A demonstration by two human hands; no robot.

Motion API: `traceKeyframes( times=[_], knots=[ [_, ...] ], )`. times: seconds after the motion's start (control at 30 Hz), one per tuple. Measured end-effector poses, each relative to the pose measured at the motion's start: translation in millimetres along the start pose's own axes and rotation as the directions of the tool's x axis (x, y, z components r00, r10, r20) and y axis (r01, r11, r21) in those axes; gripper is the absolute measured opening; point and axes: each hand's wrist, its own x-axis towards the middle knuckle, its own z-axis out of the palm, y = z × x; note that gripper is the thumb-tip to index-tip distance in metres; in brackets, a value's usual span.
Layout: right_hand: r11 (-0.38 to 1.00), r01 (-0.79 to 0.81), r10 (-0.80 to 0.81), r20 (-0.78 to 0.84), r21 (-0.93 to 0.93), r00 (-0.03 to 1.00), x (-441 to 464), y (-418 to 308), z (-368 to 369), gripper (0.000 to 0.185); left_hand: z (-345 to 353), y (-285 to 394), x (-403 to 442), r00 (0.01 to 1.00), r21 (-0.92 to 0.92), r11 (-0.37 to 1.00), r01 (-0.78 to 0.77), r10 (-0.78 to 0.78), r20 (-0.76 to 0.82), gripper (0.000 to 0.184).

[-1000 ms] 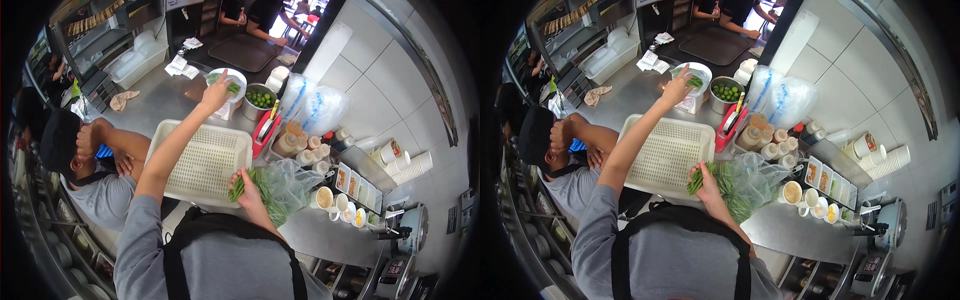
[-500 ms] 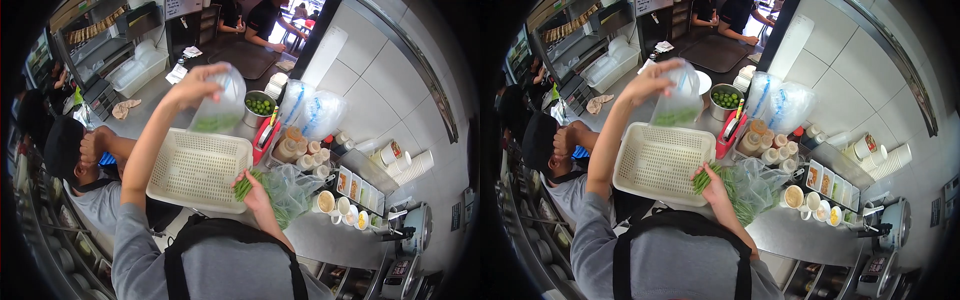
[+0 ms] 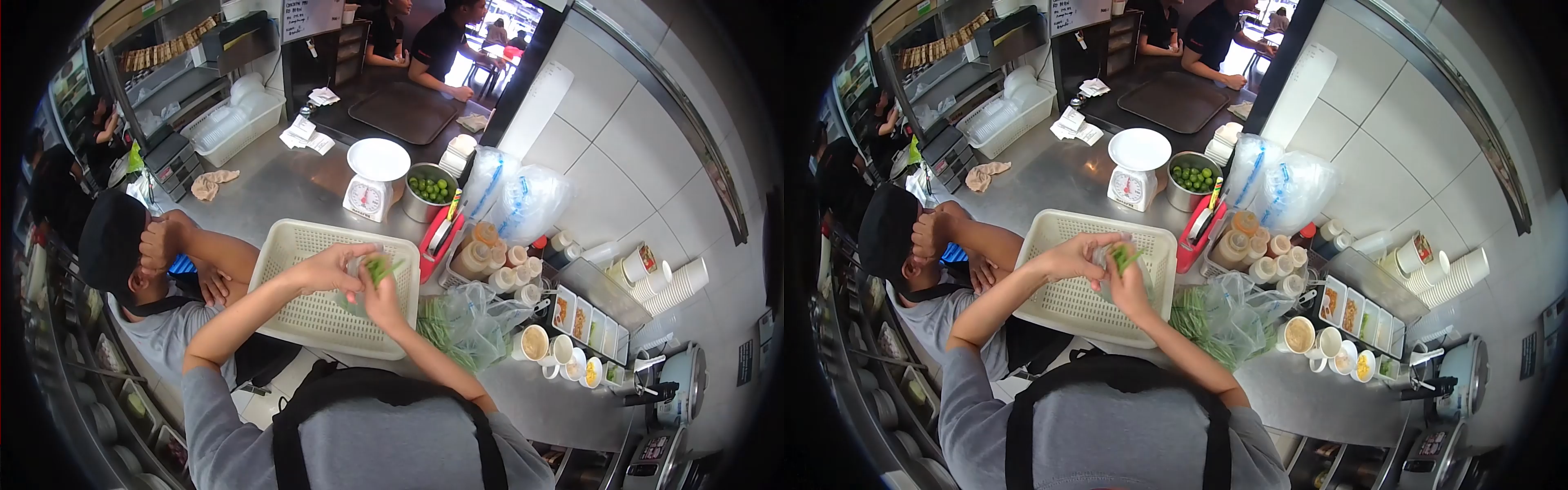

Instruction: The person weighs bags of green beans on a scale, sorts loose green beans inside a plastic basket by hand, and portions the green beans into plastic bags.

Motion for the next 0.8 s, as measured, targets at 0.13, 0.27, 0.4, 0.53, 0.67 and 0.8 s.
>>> traceKeyframes(
  times=[0.13, 0.27, 0.4, 0.53, 0.67, 0.8],
  knots=[
    [0.906, 0.039, 0.178, 0.463, -0.421, 0.868, -3, 1, -20, 0.046, 3, -18, -1, 1.000, 0.211, 0.977, 0.004, -0.008, 0.017, 0.073],
    [0.691, 0.093, 0.480, 0.550, -0.717, 0.683, 13, -17, -23, 0.033, 21, -12, -6, 0.995, 0.286, 0.957, -0.042, 0.016, 0.095, 0.073],
    [0.776, 0.082, 0.487, 0.678, -0.625, 0.551, 27, -57, -21, 0.018, 25, -5, -8, 0.993, 0.299, 0.951, -0.077, 0.046, 0.111, 0.074],
    [0.709, 0.222, 0.397, 0.638, -0.670, 0.660, 38, -42, -25, 0.020, 9, 5, -10, 0.992, 0.099, 0.988, -0.116, 0.109, 0.069, 0.075],
    [0.766, 0.375, -0.153, 0.419, -0.522, 0.895, 33, -117, -68, 0.026, -14, 50, -3, 0.999, -0.040, 0.998, -0.054, 0.054, -0.002, 0.074],
    [0.840, 0.263, -0.232, 0.124, -0.475, 0.965, 13, -140, -100, 0.023, -47, 94, 32, 0.975, 0.126, 0.978, -0.168, 0.184, -0.123, 0.068]
  ],
)
